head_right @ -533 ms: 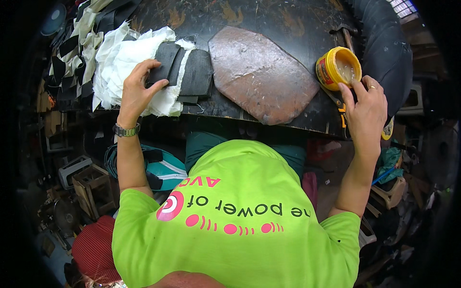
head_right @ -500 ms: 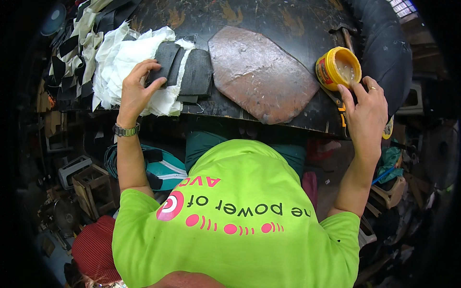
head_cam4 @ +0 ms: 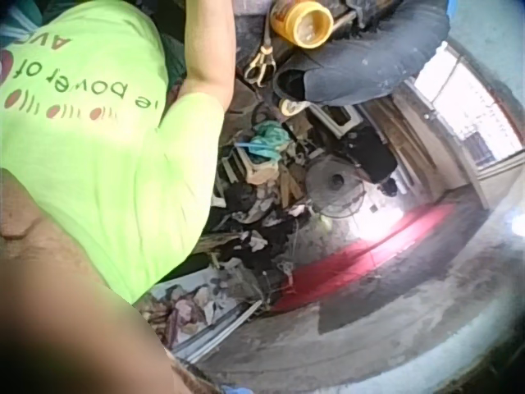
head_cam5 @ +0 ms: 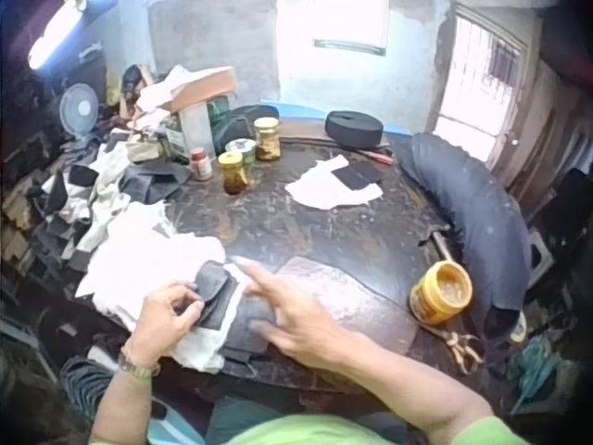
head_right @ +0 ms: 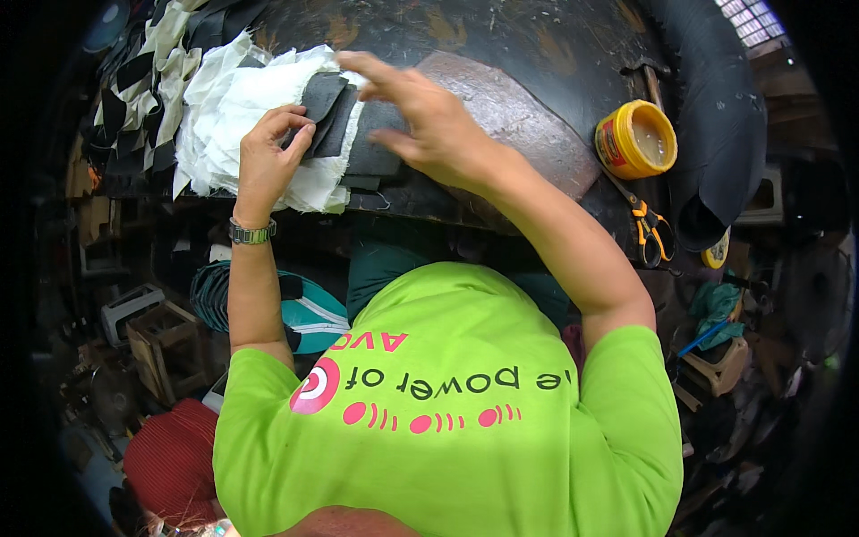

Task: The person fits a black rubber patch onto the toe of a shoe, taps it with a hammer, and then applies a paste from a yellow container to multiple small black rubber pieces on a workbench.

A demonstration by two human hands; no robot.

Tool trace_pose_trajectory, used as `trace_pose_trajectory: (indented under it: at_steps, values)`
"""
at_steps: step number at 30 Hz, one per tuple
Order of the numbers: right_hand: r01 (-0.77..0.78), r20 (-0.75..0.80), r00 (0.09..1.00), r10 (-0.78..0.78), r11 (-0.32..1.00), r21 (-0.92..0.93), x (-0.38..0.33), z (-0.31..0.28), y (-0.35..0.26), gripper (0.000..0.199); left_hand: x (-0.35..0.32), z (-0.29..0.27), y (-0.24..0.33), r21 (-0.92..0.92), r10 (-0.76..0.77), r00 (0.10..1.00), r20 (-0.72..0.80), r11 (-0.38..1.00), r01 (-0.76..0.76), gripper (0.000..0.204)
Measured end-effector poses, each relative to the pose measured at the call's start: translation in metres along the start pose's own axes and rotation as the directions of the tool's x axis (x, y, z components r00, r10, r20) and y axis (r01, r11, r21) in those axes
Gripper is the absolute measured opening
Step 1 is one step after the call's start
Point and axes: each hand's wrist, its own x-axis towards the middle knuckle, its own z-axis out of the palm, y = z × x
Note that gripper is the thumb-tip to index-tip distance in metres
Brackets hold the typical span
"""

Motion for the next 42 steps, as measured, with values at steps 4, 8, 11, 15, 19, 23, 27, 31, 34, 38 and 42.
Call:
trace_pose_trajectory:
  at_steps: [4,8,11,15,19,23,27,31,34,38,42]
  values:
    - [0.144,0.099,0.986,-0.132,0.981,-0.128,0.057,0.056,0.026,0.089,-0.005,-0.003,-0.007,-0.096,-0.076,0.996,-0.037,0.993,0.072,0.022]
    - [0.236,0.06,0.971,-0.23,0.903,-0.359,0.089,0.076,0.035,0.086,-0.016,0.01,-0.002,0.133,0.128,0.906,-0.404,0.988,-0.081,0.059]
    - [0.345,-0.289,0.877,-0.385,0.921,-0.181,0.113,0.07,0.03,0.078,-0.025,0.013,0.002,0.169,0.185,0.792,-0.581,0.98,-0.105,0.093]
    - [0.115,-0.509,0.857,-0.084,0.993,0.03,0.12,0.03,0.02,0.093,-0.033,0.013,0.01,0.407,0.431,0.674,-0.6,0.89,-0.207,0.067]
    - [0.044,-0.384,0.915,0.121,0.918,0.394,0.111,0.004,0.017,0.093,-0.019,0.025,0.018,0.267,0.381,0.777,-0.501,0.922,-0.28,0.063]
    - [0.009,-0.273,0.945,0.18,0.821,0.571,0.096,0.017,0.017,0.101,0.001,0.031,0.028,-0.521,-0.117,0.936,-0.331,0.85,-0.078,0.085]
    - [-0.043,-0.118,0.967,0.226,0.602,0.798,0.087,0.04,0.013,0.107,0.01,0.034,0.043,-0.409,-0.154,0.914,-0.375,0.913,-0.014,0.09]
    - [0.082,-0.317,0.925,0.212,0.702,0.708,0.091,0.034,0.015,0.108,0.025,0.026,0.026,-0.499,-0.209,0.905,-0.37,0.867,-0.005,0.057]
    - [0.091,-0.427,0.835,0.348,0.677,0.731,0.077,0.0,0.027,0.104,0.038,-0.005,-0.021,-0.402,-0.115,0.843,-0.525,0.907,-0.126,0.035]
    - [-0.033,-0.493,0.775,0.396,0.804,0.593,0.008,-0.05,0.035,0.088,0.061,-0.055,-0.089,-0.632,-0.406,0.809,-0.426,0.773,0.055,0.037]
    - [-0.392,-0.421,0.714,0.56,0.818,0.421,-0.069,-0.062,0.017,0.096,0.063,-0.06,-0.097,0.345,-0.169,0.882,-0.441,0.875,0.34,0.065]
